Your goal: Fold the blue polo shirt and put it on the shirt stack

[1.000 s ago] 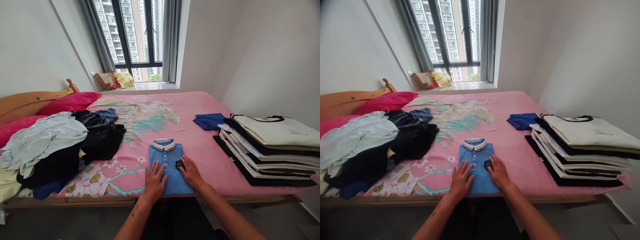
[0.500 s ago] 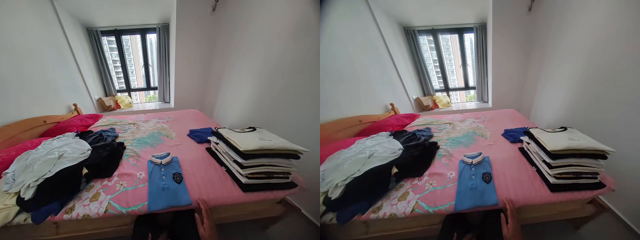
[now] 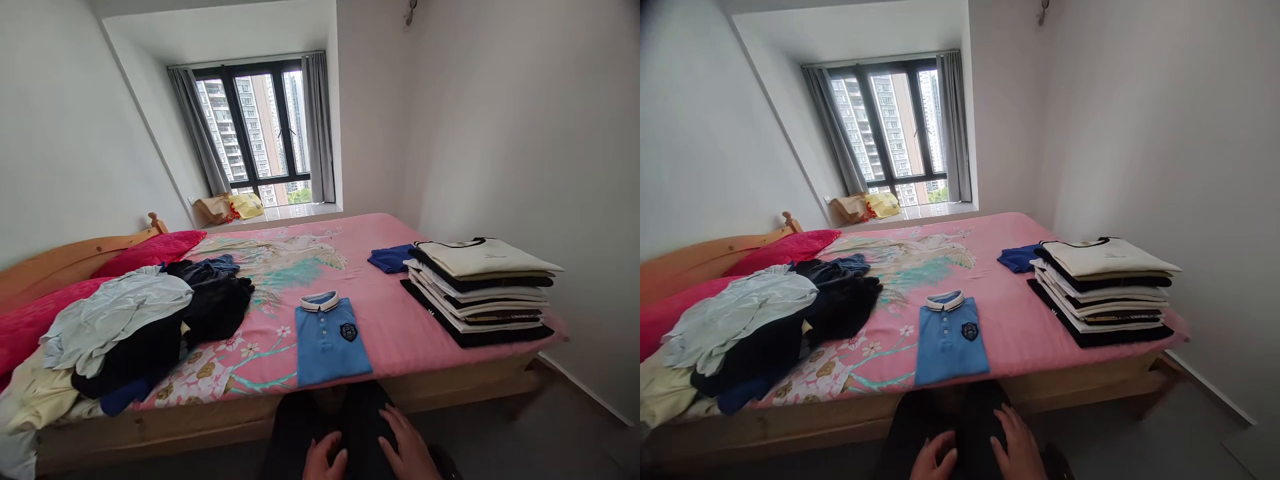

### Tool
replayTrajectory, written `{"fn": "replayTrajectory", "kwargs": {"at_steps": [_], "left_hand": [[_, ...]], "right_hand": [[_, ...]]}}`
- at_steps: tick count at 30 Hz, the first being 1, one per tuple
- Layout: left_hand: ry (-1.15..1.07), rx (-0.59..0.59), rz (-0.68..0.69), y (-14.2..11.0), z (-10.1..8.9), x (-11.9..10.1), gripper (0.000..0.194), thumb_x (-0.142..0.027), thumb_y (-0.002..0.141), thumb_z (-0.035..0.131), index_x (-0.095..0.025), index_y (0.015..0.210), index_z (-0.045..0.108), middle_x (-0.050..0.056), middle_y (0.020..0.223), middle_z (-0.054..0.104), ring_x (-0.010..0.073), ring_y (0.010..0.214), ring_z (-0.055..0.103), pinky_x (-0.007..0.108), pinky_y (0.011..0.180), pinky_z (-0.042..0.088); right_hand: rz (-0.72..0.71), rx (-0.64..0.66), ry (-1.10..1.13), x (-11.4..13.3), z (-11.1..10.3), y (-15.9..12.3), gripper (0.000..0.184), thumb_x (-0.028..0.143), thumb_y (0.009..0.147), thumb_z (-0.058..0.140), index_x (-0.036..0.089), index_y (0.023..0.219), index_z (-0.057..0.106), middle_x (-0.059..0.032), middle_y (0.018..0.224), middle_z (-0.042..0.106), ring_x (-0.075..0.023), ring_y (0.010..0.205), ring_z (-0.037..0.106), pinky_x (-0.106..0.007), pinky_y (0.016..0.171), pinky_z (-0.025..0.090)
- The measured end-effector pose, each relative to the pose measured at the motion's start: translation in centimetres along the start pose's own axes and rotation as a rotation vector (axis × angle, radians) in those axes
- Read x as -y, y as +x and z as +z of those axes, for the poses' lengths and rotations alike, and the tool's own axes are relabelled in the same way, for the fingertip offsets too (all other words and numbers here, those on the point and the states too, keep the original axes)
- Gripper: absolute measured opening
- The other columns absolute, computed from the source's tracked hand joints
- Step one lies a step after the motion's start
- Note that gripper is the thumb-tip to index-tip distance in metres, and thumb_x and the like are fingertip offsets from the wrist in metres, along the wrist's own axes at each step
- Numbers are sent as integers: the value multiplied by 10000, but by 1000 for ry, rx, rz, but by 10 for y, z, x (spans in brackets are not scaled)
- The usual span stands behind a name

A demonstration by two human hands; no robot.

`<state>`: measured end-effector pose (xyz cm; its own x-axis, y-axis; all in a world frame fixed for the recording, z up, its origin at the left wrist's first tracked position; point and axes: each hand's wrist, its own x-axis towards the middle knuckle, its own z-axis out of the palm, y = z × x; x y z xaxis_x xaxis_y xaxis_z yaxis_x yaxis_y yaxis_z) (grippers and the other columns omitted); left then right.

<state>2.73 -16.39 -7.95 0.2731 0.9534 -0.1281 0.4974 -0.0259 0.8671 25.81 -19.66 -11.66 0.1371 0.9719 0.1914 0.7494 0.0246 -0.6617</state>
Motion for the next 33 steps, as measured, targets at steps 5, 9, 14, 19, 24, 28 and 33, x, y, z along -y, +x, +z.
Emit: {"fn": "replayTrajectory", "kwargs": {"at_steps": [5, 9, 14, 19, 24, 28, 33], "left_hand": [[-472, -408, -249, 23, -31, -13, 612, -603, 609, 632, -146, 1008, 556, 102, 897, 663, 220, 804, 659, 341, 682, 537], [-547, -518, -278, 41, -54, -19, 637, -567, 537, 707, -148, 982, 526, 46, 813, 620, 170, 721, 632, 281, 608, 505], [-665, -447, -408, 60, -63, -25, 585, -495, 566, 738, -140, 978, 525, 53, 820, 635, 140, 627, 635, 259, 570, 492], [-738, -432, -507, 74, -63, -30, 434, -383, 654, 728, -151, 951, 514, 30, 719, 640, 123, 538, 624, 243, 522, 503], [-734, -456, -531, 86, -62, -28, 469, -330, 589, 761, -146, 934, 502, -6, 637, 617, 113, 453, 584, 230, 441, 485], [-779, -295, -538, 95, -67, -28, 552, -326, 499, 765, -145, 955, 514, -38, 578, 582, 97, 358, 515, 211, 358, 408], [-871, -41, -504, 98, -81, -24, 518, -334, 479, 755, -162, 919, 544, -53, 562, 562, 89, 340, 495, 207, 354, 386]], "right_hand": [[138, -87, 198, 11, -19, 15, 394, 426, 814, 477, 191, 1106, 601, -106, 1132, 622, -257, 1068, 579, -423, 920, 478], [153, -111, 363, 27, -32, 50, 382, 432, 837, 468, 191, 1118, 560, -111, 1148, 599, -237, 1061, 573, -389, 896, 485], [213, -118, 371, 35, -34, 102, 460, 475, 808, 487, 159, 1140, 536, -138, 1177, 582, -248, 1083, 561, -391, 912, 468], [304, 28, 300, 24, -34, 137, 482, 491, 768, 508, 143, 1097, 564, -150, 1124, 616, -254, 1041, 592, -387, 895, 466], [347, 149, 263, 20, -36, 152, 387, 469, 718, 547, 171, 952, 626, -119, 997, 675, -259, 936, 636, -371, 808, 486], [381, 310, 240, 25, -35, 165, 393, 517, 712, 551, 184, 897, 647, -80, 873, 701, -243, 827, 656, -320, 709, 484], [399, 390, 132, 42, -43, 178, 329, 494, 698, 573, 194, 796, 664, -48, 798, 693, -213, 751, 634, -264, 633, 436]]}}
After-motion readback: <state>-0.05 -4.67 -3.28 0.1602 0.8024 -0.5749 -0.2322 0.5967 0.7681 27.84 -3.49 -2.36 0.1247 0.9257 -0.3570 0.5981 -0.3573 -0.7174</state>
